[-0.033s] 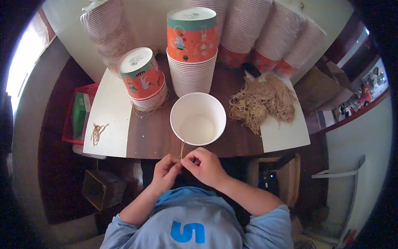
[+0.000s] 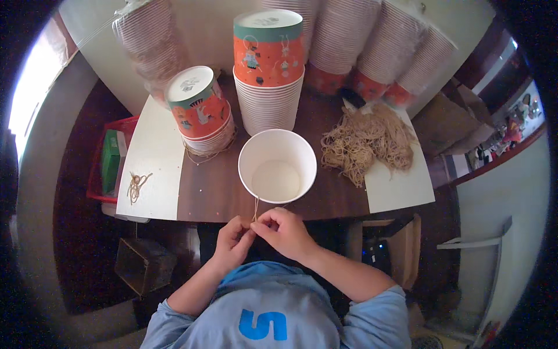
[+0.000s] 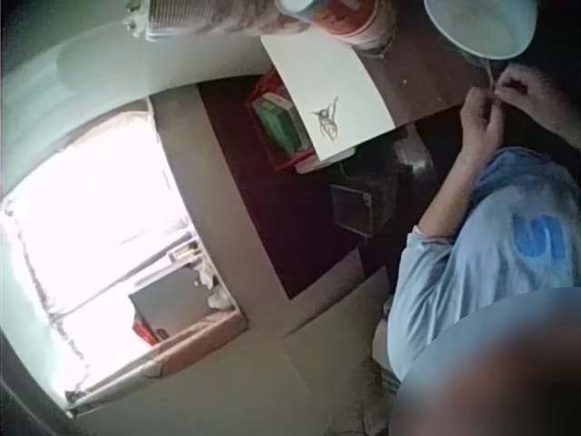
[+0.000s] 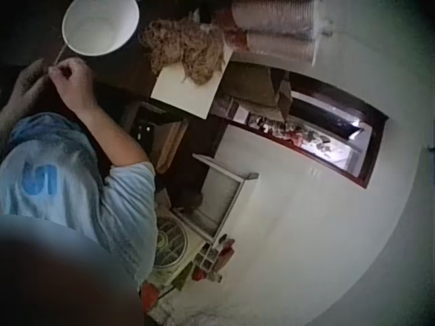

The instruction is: Manually attach strings to paper bowls by threading them through pre-cut holes and knotting them.

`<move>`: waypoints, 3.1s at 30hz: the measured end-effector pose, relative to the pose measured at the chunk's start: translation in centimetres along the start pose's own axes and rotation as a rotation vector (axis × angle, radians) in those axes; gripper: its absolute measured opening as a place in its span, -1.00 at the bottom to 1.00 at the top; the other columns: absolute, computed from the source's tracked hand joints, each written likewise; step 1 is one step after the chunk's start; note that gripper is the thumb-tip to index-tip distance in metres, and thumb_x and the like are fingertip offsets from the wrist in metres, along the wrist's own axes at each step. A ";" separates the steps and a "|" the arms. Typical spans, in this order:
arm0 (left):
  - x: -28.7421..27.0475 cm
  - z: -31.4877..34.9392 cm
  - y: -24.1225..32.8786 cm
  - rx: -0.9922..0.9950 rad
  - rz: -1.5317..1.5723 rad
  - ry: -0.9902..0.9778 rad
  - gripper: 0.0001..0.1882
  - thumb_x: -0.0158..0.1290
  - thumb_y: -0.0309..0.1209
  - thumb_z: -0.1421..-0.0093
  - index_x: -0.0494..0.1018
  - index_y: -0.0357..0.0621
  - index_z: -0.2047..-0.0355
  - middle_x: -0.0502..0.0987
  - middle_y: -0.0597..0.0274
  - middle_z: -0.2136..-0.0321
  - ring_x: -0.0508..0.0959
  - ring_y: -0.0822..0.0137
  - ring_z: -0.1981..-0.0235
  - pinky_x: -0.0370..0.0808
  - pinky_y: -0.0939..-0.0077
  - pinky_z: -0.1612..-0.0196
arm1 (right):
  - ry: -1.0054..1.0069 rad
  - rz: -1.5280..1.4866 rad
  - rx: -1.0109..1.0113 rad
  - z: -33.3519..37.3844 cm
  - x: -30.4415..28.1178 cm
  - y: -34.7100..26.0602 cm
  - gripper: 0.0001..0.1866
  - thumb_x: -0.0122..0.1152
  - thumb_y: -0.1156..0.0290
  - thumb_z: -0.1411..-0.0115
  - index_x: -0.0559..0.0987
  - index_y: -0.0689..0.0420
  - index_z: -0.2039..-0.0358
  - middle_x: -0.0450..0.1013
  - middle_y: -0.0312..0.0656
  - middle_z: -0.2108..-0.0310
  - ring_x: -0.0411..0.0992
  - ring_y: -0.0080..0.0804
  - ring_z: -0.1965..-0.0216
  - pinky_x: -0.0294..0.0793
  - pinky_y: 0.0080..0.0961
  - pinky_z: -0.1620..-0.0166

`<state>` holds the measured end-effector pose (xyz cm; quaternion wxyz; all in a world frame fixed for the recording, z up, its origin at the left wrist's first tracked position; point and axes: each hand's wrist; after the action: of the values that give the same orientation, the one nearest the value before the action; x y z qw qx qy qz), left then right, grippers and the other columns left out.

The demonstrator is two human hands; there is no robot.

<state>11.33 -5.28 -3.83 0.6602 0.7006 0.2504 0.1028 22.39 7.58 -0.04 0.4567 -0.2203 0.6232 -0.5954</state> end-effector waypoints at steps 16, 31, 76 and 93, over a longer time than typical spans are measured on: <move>-0.3 -3.0 -0.8 0.411 -0.543 0.329 -0.71 0.16 -0.60 0.05 0.48 -0.15 0.26 0.42 0.13 0.45 0.49 0.23 0.50 0.48 0.45 0.45 | 0.089 0.161 -0.106 -1.3 0.0 0.7 -0.89 0.22 0.48 -0.07 0.55 0.24 0.39 0.51 -0.17 0.47 0.46 -0.55 0.45 0.45 -0.58 0.38; 1.3 -3.6 -0.6 -0.324 0.586 0.317 -0.87 0.06 -0.50 -0.18 0.48 -0.37 0.40 0.55 0.20 0.46 0.54 0.47 0.45 0.51 0.61 0.31 | 0.222 0.115 -0.240 -4.1 1.9 3.0 -0.78 0.11 0.53 -0.11 0.55 0.21 0.21 0.53 -0.13 0.26 0.54 -0.37 0.34 0.51 -0.51 0.26; 0.7 -2.7 -1.0 0.303 -0.324 0.420 -0.79 0.20 -0.61 0.05 0.46 -0.19 0.37 0.46 0.21 0.39 0.39 0.54 0.60 0.33 0.71 0.60 | -0.028 -0.984 0.506 -3.7 2.2 3.1 -0.83 0.16 0.25 -0.17 0.57 0.01 0.28 0.48 -0.43 0.40 0.34 -0.70 0.43 0.28 -0.70 0.35; -0.6 -2.7 -0.8 0.066 -0.271 0.300 -0.89 0.13 -0.60 0.01 0.47 -0.23 0.43 0.50 0.24 0.50 0.49 0.47 0.55 0.44 0.62 0.51 | -0.060 -0.778 0.272 -3.5 1.7 2.0 -0.78 0.11 0.39 -0.20 0.54 0.28 0.24 0.51 -0.21 0.32 0.47 -0.52 0.24 0.43 -0.55 0.05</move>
<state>9.37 -3.20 -4.19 0.6000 0.6585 0.4412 0.1082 19.22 8.49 -2.86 0.2406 -0.3945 0.3955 -0.7937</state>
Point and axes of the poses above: each hand's wrist, its own z-axis away from the middle knuckle, its own x-axis out of the palm, y = z × x
